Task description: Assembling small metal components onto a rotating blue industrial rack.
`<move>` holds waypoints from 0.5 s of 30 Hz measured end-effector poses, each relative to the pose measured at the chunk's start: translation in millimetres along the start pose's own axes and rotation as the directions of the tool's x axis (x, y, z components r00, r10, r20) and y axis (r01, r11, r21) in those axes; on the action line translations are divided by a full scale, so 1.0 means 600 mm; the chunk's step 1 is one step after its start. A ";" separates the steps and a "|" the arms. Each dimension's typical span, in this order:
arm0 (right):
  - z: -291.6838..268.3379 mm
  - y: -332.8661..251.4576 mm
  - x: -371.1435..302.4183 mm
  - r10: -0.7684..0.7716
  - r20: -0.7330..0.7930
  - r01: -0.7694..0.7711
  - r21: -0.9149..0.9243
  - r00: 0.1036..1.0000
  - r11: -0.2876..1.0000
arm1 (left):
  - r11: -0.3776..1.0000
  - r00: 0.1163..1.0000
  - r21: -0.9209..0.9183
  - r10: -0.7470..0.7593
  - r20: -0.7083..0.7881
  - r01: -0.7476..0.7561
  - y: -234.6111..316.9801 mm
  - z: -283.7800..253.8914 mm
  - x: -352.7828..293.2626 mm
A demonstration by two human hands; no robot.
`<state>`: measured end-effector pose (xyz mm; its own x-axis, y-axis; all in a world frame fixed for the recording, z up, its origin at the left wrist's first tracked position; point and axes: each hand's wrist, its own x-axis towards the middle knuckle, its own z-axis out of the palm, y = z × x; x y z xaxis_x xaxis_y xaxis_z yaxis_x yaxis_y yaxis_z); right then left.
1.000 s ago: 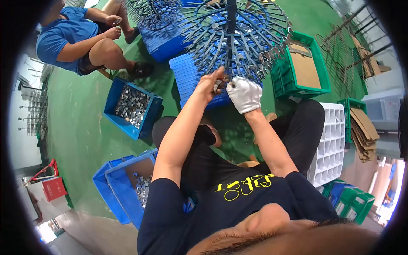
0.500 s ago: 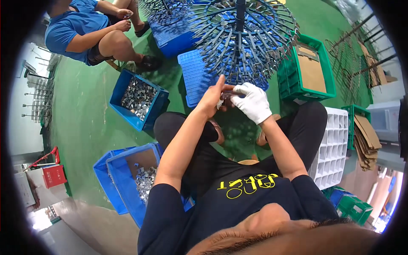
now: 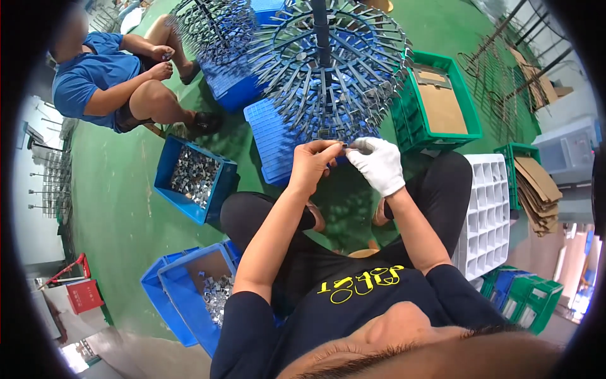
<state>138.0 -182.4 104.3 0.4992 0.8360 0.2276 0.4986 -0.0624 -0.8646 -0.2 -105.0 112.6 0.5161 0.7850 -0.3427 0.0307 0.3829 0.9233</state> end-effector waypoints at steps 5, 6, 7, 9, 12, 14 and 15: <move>-0.004 -0.025 0.004 -0.052 -0.013 0.050 -0.126 0.999 0.991 | 0.990 1.000 -0.140 -0.008 -0.005 0.007 0.007 0.007 0.017; -0.003 -0.031 0.009 -0.103 -0.035 0.095 -0.193 0.994 0.977 | 0.982 0.999 -0.181 -0.054 0.002 0.054 0.015 0.004 0.022; -0.002 -0.036 0.013 -0.156 -0.054 0.136 -0.260 0.986 0.956 | 0.970 0.995 -0.223 -0.100 0.010 0.100 0.025 0.001 0.028; 0.003 -0.044 0.021 -0.262 -0.081 0.210 -0.394 0.962 0.895 | 0.933 0.981 -0.304 -0.190 0.033 0.191 0.040 -0.005 0.041; 0.013 -0.046 0.029 -0.301 -0.092 0.228 -0.457 0.949 0.860 | 0.944 0.981 -0.271 -0.196 0.001 0.189 0.048 -0.010 0.068; 0.019 -0.046 0.033 -0.336 -0.101 0.238 -0.519 0.937 0.821 | 0.951 0.978 -0.238 -0.207 -0.029 0.195 0.048 -0.013 0.081; 0.019 -0.046 0.035 -0.337 -0.101 0.238 -0.523 0.936 0.818 | 0.951 0.978 -0.240 -0.207 -0.025 0.195 0.048 -0.012 0.086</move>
<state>126.6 -156.6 127.8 0.3710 0.7488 0.5493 0.8975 -0.1371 -0.4192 21.0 -50.0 120.5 0.4774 0.7006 -0.5303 -0.0757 0.6340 0.7696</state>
